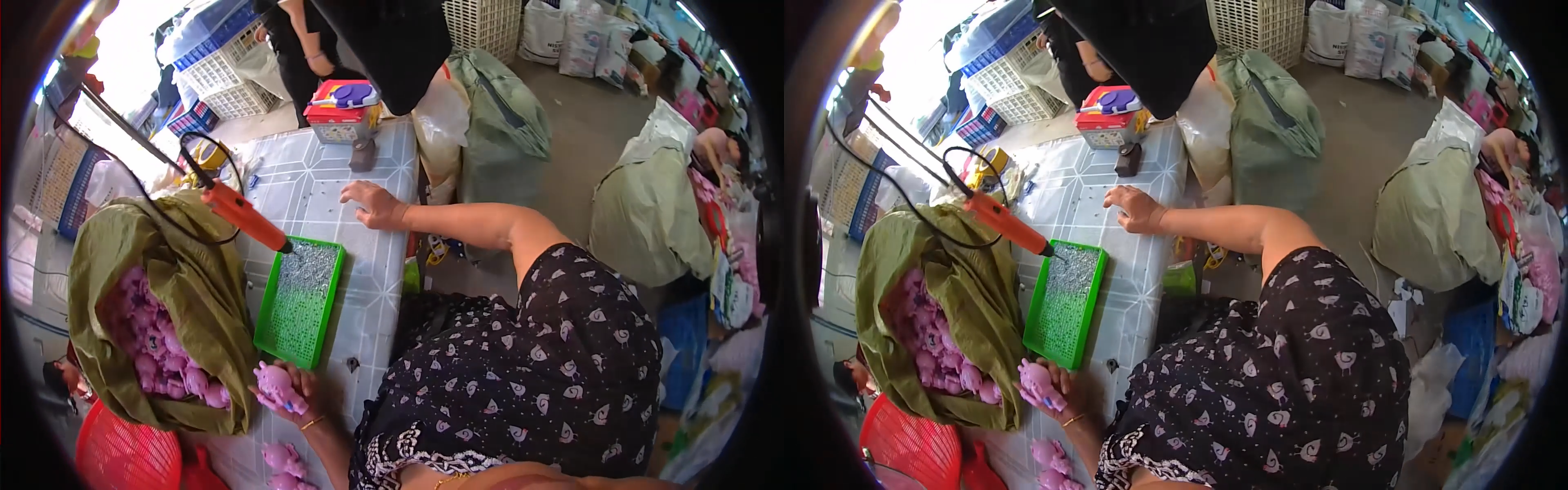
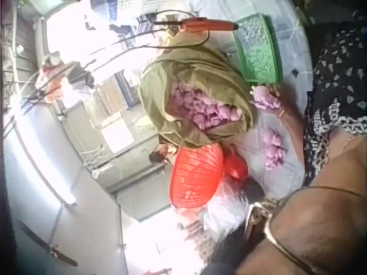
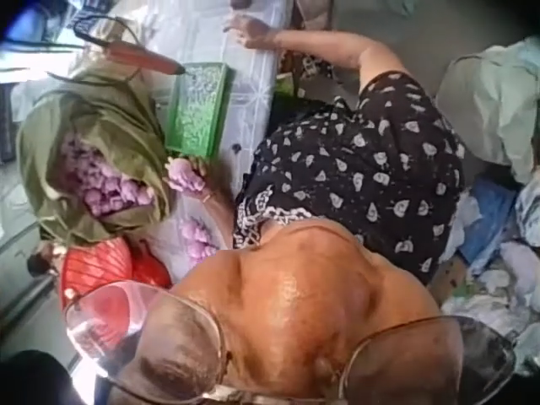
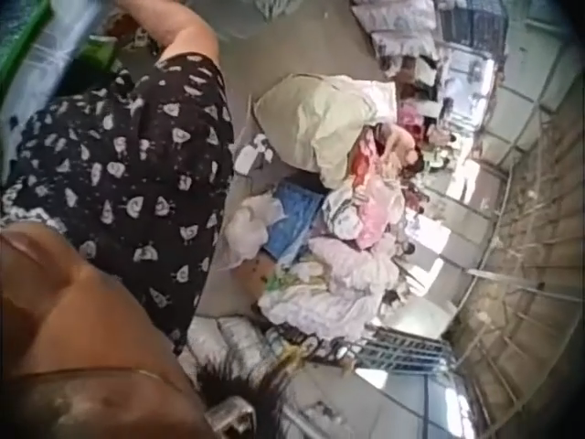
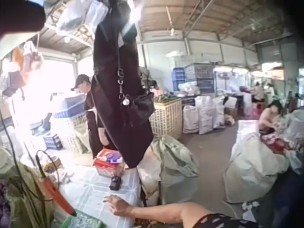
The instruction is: Assembling small pink toy figures by picking up parts and using a hand-held power tool in a collaborative workshop environment.
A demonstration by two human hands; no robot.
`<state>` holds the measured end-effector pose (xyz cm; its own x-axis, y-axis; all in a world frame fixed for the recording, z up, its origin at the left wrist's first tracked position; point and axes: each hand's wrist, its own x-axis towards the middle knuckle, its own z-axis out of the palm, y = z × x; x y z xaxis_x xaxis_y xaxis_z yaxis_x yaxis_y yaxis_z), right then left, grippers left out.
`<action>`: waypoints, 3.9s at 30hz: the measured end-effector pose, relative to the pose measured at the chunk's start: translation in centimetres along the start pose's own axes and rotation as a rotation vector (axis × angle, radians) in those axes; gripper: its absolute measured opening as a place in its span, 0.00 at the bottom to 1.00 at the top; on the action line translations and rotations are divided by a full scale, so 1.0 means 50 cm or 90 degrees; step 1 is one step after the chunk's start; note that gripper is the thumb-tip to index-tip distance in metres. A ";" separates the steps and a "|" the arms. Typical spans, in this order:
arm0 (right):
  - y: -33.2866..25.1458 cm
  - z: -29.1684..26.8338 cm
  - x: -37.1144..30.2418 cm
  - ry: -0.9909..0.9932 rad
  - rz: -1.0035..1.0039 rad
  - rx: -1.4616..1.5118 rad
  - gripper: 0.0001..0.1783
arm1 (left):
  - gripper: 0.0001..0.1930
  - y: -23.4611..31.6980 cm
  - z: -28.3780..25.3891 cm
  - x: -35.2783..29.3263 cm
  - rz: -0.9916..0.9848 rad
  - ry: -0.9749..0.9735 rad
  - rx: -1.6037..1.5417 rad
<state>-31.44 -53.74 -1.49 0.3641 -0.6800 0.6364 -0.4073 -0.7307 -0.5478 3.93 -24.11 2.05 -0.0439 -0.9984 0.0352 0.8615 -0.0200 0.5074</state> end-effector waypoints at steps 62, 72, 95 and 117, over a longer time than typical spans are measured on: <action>0.059 -0.005 -0.004 -0.119 0.065 -0.111 0.20 | 0.45 -0.001 -0.010 -0.023 0.202 0.116 -0.063; 0.060 -0.006 -0.001 -0.118 0.096 -0.079 0.20 | 0.28 0.000 0.015 -0.023 0.202 0.128 -0.046; 0.057 -0.008 0.000 -0.120 0.084 -0.103 0.20 | 0.41 -0.002 0.041 -0.021 0.217 0.096 0.100; -0.525 0.133 -0.052 -0.445 0.218 0.584 0.18 | 0.43 -0.012 0.052 -0.016 0.236 0.065 0.109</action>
<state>-16.13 -33.20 7.63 0.8441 -0.5257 0.1055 0.0722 -0.0837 -0.9939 2.13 -23.14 3.98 0.3112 -0.9367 0.1604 0.7125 0.3416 0.6129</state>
